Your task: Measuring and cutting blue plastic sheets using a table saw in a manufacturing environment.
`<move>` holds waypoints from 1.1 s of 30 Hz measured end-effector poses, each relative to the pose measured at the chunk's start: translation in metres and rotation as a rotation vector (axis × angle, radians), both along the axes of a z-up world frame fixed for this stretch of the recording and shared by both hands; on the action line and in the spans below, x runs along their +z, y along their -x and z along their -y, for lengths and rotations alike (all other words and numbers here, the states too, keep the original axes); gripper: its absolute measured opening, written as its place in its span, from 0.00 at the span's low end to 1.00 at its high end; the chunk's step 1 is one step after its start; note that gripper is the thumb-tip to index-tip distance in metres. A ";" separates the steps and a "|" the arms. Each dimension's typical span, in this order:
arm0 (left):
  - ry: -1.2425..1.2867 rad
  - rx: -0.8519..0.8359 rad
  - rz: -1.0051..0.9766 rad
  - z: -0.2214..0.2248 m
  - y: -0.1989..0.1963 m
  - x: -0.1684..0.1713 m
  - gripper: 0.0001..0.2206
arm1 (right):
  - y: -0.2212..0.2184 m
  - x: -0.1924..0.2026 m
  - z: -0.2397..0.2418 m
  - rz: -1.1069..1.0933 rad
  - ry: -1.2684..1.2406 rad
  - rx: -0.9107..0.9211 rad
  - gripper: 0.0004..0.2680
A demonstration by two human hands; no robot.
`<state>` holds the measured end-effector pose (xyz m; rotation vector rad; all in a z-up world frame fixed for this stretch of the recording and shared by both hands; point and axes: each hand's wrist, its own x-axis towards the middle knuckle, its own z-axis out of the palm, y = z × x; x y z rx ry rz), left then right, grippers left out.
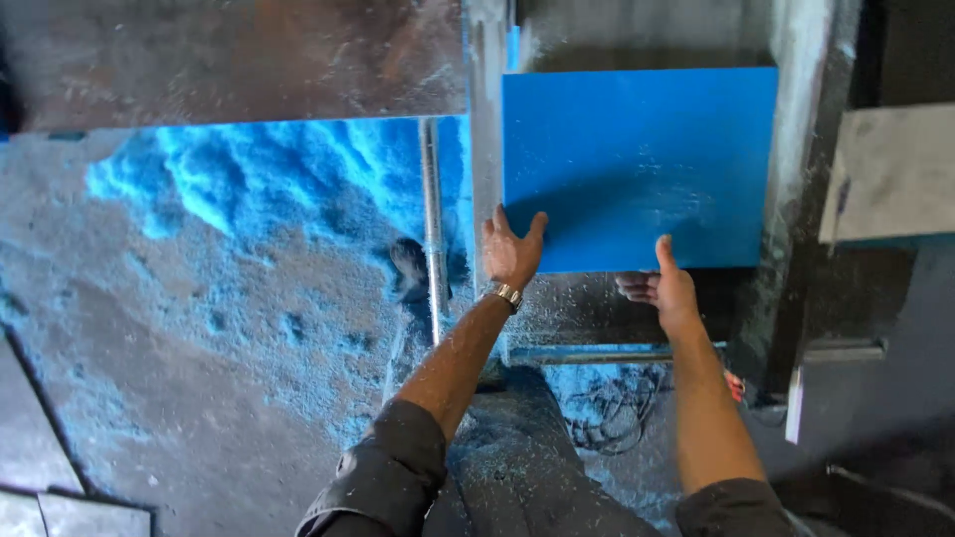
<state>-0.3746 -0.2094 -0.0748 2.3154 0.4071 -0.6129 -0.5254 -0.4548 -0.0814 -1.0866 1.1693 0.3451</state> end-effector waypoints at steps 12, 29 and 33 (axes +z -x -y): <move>0.224 -0.033 0.168 -0.039 0.019 0.029 0.34 | -0.013 0.060 -0.019 0.237 0.997 0.667 0.19; -0.051 -0.532 0.804 -0.005 0.032 0.044 0.52 | -0.062 0.024 0.030 0.615 1.435 1.385 0.45; -0.185 -0.988 0.324 0.051 0.022 0.049 0.56 | -0.065 0.023 0.033 0.563 1.365 1.373 0.50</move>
